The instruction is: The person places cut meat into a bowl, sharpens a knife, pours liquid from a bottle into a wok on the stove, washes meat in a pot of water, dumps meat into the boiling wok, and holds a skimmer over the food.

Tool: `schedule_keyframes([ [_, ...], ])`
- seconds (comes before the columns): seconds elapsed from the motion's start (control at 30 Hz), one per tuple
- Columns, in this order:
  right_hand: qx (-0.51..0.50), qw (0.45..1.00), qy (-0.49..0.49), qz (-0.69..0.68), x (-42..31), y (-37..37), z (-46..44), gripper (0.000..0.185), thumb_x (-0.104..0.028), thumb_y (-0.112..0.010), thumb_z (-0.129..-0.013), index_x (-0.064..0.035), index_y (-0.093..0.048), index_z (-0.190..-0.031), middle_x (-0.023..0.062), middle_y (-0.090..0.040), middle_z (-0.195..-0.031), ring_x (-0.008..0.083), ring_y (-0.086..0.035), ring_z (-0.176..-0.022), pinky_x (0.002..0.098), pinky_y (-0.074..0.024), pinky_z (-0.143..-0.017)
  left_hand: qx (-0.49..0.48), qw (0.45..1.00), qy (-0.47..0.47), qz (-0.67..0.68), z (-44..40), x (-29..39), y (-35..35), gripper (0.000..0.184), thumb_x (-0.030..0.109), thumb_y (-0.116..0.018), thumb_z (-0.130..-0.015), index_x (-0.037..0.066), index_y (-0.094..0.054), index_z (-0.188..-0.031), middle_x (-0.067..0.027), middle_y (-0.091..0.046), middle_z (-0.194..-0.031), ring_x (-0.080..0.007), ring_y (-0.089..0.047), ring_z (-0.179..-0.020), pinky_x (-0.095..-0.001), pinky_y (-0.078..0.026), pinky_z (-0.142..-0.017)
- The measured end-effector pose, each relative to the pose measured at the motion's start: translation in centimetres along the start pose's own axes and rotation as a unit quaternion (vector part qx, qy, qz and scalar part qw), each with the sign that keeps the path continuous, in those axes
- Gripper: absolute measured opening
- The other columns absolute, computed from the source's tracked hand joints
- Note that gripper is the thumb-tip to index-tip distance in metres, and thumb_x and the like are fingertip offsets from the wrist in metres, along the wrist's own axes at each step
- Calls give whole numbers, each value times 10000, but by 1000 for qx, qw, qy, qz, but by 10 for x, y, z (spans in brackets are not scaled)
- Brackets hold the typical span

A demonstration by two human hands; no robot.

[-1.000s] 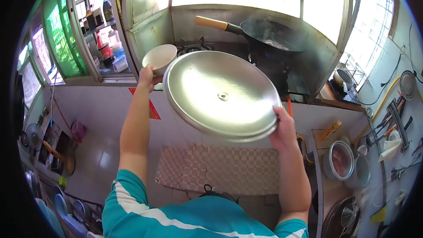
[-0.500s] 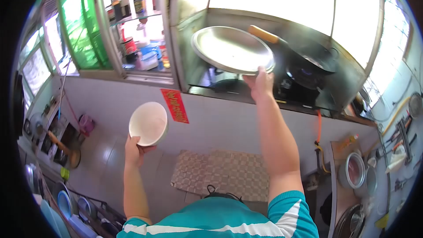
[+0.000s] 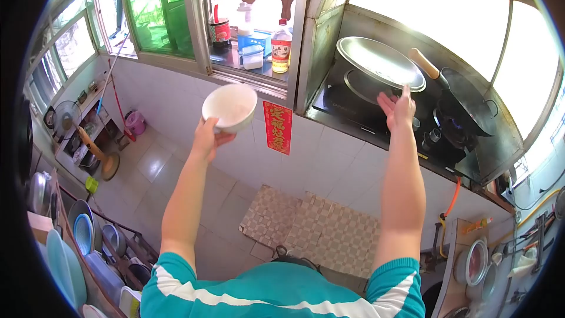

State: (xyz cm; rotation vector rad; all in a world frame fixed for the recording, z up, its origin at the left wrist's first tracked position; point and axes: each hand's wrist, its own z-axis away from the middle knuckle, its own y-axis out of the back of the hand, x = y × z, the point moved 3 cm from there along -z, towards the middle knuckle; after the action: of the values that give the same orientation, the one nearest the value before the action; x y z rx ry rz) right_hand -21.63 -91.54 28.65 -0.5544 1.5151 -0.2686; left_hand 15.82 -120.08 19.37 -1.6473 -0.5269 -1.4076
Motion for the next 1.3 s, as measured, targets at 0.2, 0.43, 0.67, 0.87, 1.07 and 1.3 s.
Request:
schedule_keyframes([
  [0.2,-124,978,34,165,19,82,132,484,-303,-488,-989,-62,-319,-1373,138,-564,-1127,211,-660,-698,354,-564,-621,6,999,-38,5,-105,1,-66,527,234,-479,-900,91,-285,-1369,-206,-506,-1223,-341,-655,-900,-418,-595,-753],
  [0.43,-86,950,-131,269,110,247,222,277,-193,-494,-986,-63,-485,-1231,97,-618,-973,144,-621,-606,282,-535,-529,40,998,-25,-39,-172,-32,-93,584,316,-543,-892,71,-298,-1363,-210,-557,-1161,-320,-684,-812,-396,-613,-635],
  [0.67,-181,913,-237,278,161,204,233,269,-178,-509,-981,-31,-489,-1204,98,-607,-970,145,-614,-632,288,-545,-559,37,999,-9,-28,-162,-23,-79,620,420,-594,-872,29,-389,-1307,-203,-587,-1139,-309,-684,-703,-402,-598,-529],
  [0.87,-317,879,-209,287,194,117,233,260,-180,-506,-985,-36,-502,-1201,90,-611,-957,116,-609,-647,265,-544,-567,72,986,-85,-126,-202,-51,-77,839,477,-583,-861,-75,-280,-1415,-300,-463,-1329,-395,-523,-1196,-443,-431,-1026],
  [1.07,-318,856,-165,373,253,56,243,262,-232,-484,-998,-2,-599,-947,60,-611,-786,128,-608,-663,275,-531,-601,-3,987,-94,-133,-115,-40,6,787,459,-566,-910,21,-234,-1473,-179,-396,-1367,-215,-597,-823,-350,-548,-616],
  [1.3,-432,674,-39,598,447,82,222,277,-238,-598,-891,25,-660,-830,115,-649,-736,226,-622,-676,356,-495,-637,22,935,277,-220,43,-137,286,566,397,-559,-901,21,-488,-1318,-174,-572,-1183,-223,-644,-819,-355,-549,-627],
])
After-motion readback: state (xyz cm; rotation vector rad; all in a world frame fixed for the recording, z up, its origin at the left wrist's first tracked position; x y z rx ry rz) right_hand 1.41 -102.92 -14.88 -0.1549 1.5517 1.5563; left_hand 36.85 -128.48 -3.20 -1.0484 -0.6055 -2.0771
